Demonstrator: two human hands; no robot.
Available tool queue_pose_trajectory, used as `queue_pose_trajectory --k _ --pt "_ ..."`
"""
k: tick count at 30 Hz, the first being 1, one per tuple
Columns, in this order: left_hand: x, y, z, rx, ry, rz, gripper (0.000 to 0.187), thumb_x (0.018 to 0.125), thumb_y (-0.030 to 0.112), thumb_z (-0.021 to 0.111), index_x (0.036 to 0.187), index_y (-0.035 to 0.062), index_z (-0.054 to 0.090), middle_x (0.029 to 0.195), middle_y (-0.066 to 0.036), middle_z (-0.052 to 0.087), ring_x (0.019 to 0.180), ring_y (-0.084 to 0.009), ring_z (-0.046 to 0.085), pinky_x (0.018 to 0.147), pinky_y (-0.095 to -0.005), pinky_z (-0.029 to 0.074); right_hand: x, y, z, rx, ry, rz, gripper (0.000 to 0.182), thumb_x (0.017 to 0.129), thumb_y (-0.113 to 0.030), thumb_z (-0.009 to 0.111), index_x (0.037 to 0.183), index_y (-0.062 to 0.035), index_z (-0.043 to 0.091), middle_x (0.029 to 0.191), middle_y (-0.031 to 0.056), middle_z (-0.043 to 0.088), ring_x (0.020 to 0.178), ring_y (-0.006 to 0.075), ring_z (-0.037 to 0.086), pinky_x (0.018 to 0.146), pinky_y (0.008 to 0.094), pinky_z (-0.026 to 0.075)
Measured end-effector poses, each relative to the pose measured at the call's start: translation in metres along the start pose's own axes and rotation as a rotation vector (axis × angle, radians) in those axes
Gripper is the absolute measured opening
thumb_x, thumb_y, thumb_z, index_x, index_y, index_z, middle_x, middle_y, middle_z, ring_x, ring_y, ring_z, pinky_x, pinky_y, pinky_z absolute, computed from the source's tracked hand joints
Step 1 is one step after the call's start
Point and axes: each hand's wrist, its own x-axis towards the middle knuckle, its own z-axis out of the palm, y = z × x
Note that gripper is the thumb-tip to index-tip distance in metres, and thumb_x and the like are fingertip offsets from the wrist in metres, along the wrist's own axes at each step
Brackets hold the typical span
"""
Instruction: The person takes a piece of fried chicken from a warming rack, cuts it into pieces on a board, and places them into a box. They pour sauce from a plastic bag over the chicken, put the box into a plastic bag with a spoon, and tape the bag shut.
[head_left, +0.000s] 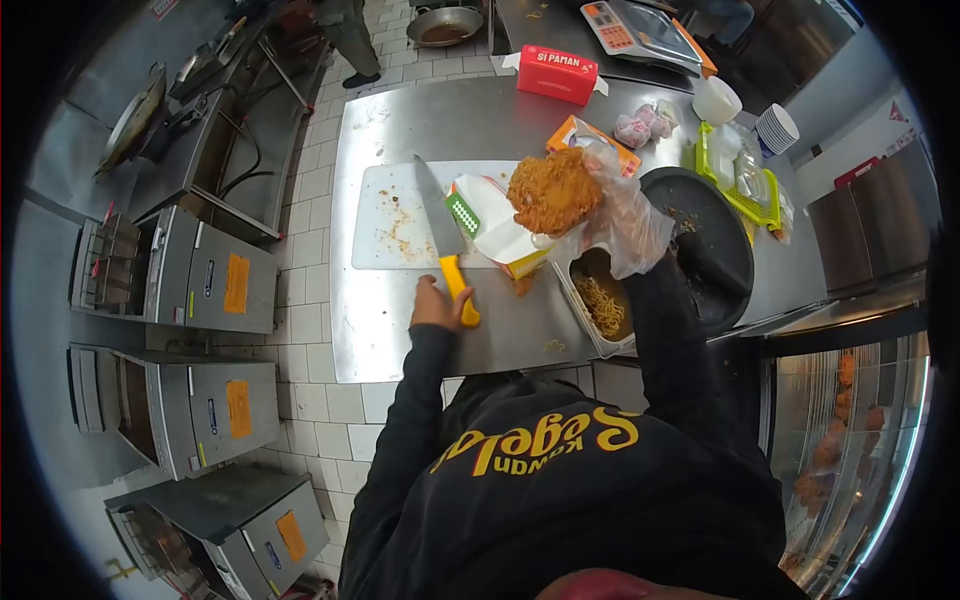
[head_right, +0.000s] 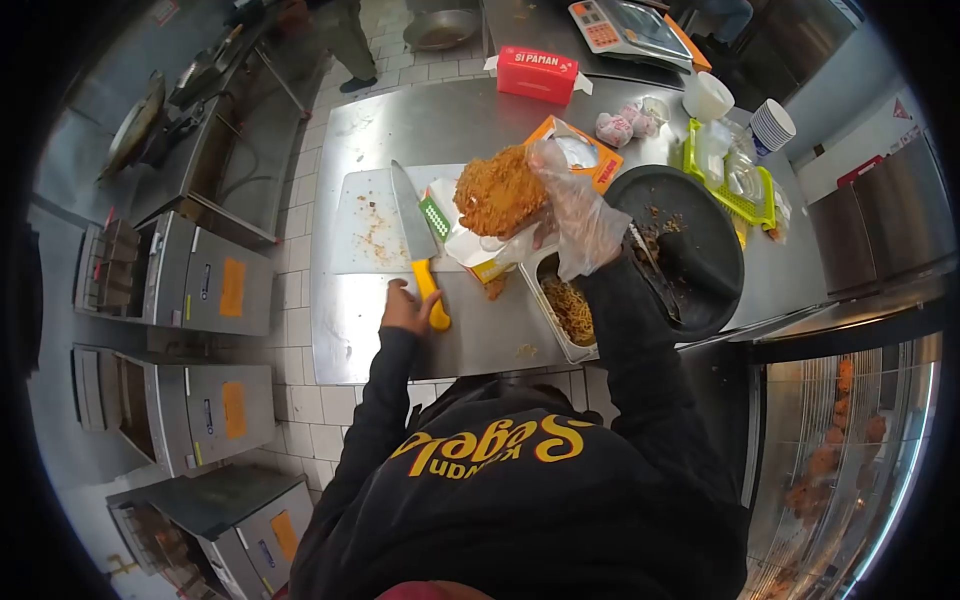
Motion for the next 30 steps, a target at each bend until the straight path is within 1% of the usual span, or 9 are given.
queue_pose_trajectory --k 5,7,9,11,14,22,25,27,30 --pt "0.022 0.005 0.009 -0.076 -0.127 -0.056 0.048 0.075 0.022 0.065 0.106 -0.0049 0.042 0.094 -0.025 0.054 0.085 -0.0399 0.057 0.073 -0.0411 0.046 0.031 0.01 0.004 -0.104 -0.001 0.071 0.063 0.085 -0.053 0.048 0.125 -0.0044 0.042 0.11 0.0116 0.057 0.065 0.0164 0.065 0.034 0.0236 0.044" --pt "0.018 -0.009 0.009 -0.097 -0.056 -0.044 0.045 0.075 0.022 0.063 0.105 -0.0049 0.043 0.088 -0.025 0.055 0.08 -0.0388 0.057 0.071 -0.0407 0.047 0.042 0.028 0.006 -0.708 -0.275 -0.335 0.059 0.087 -0.049 0.047 0.123 -0.0022 0.043 0.105 0.0128 0.058 0.064 0.0163 0.064 0.036 0.0239 0.045" --pt "0.01 -0.021 -0.002 -0.111 -0.014 -0.078 0.041 0.075 0.017 0.06 0.105 -0.0049 0.042 0.089 -0.026 0.054 0.081 -0.0408 0.056 0.07 -0.0428 0.045 0.069 0.037 0.03 -0.539 -0.265 0.223 0.043 0.091 -0.033 0.045 0.121 -0.002 0.045 0.102 0.0166 0.059 0.066 0.0226 0.064 0.045 0.0315 0.05" --pt "-0.007 -0.03 -0.022 -0.176 0.039 -0.103 0.039 0.077 0.013 0.057 0.107 -0.0053 0.042 0.09 -0.026 0.054 0.08 -0.0403 0.056 0.071 -0.042 0.045 0.116 0.099 0.021 -1.242 -0.557 -1.025 0.033 0.087 -0.018 0.047 0.116 -0.0032 0.051 0.101 0.0201 0.058 0.074 0.0308 0.063 0.059 0.037 0.051" --pt "-0.041 -0.053 -0.04 -0.18 0.123 -0.154 0.039 0.078 0.011 0.055 0.11 -0.0059 0.041 0.092 -0.026 0.054 0.082 -0.0389 0.056 0.074 -0.0406 0.045 0.108 0.047 0.096 -1.694 -0.729 -0.251 0.043 0.082 -0.022 0.055 0.121 -0.0059 0.048 0.09 0.0165 0.057 0.078 0.03 0.059 0.064 0.043 0.049" --pt "-0.097 -0.083 -0.071 -0.301 0.375 -0.352 0.036 0.083 0.007 0.048 0.116 -0.004 0.037 0.098 -0.017 0.05 0.081 -0.024 0.053 0.076 -0.0337 0.044 0.116 0.166 0.144 -1.844 -0.412 -0.307 0.028 0.082 -0.02 0.052 0.098 0.0011 0.059 0.114 0.0232 0.05 0.102 0.0307 0.054 0.079 0.0404 0.047" --pt "-0.099 -0.071 -0.085 -0.279 0.395 -0.269 0.036 0.083 0.004 0.046 0.117 -0.0045 0.036 0.103 -0.017 0.046 0.088 -0.0219 0.049 0.082 -0.032 0.041 0.125 0.152 0.127 -1.2 -0.227 -0.102 0.031 0.081 -0.03 0.05 0.087 -0.0015 0.06 0.097 0.0197 0.059 0.096 0.0331 0.057 0.08 0.0408 0.046" --pt "-0.095 -0.078 -0.088 -0.272 0.381 -0.217 0.037 0.083 0.004 0.046 0.117 -0.0057 0.035 0.104 -0.018 0.046 0.09 -0.0242 0.049 0.084 -0.0327 0.041 0.146 0.164 0.063 -1.333 -0.187 -0.727 0.026 0.079 -0.032 0.052 0.09 -0.0108 0.063 0.089 0.0161 0.063 0.078 0.0297 0.063 0.068 0.0395 0.049" --pt "-0.088 -0.077 -0.095 -0.302 0.312 -0.173 0.039 0.082 0.003 0.047 0.117 -0.007 0.034 0.105 -0.019 0.045 0.093 -0.0264 0.049 0.087 -0.0338 0.04 0.146 0.141 -0.006 -1.823 -0.248 -0.092 0.032 0.07 -0.028 0.06 0.087 -0.0012 0.064 0.079 0.0165 0.064 0.077 0.0312 0.062 0.068 0.041 0.048"
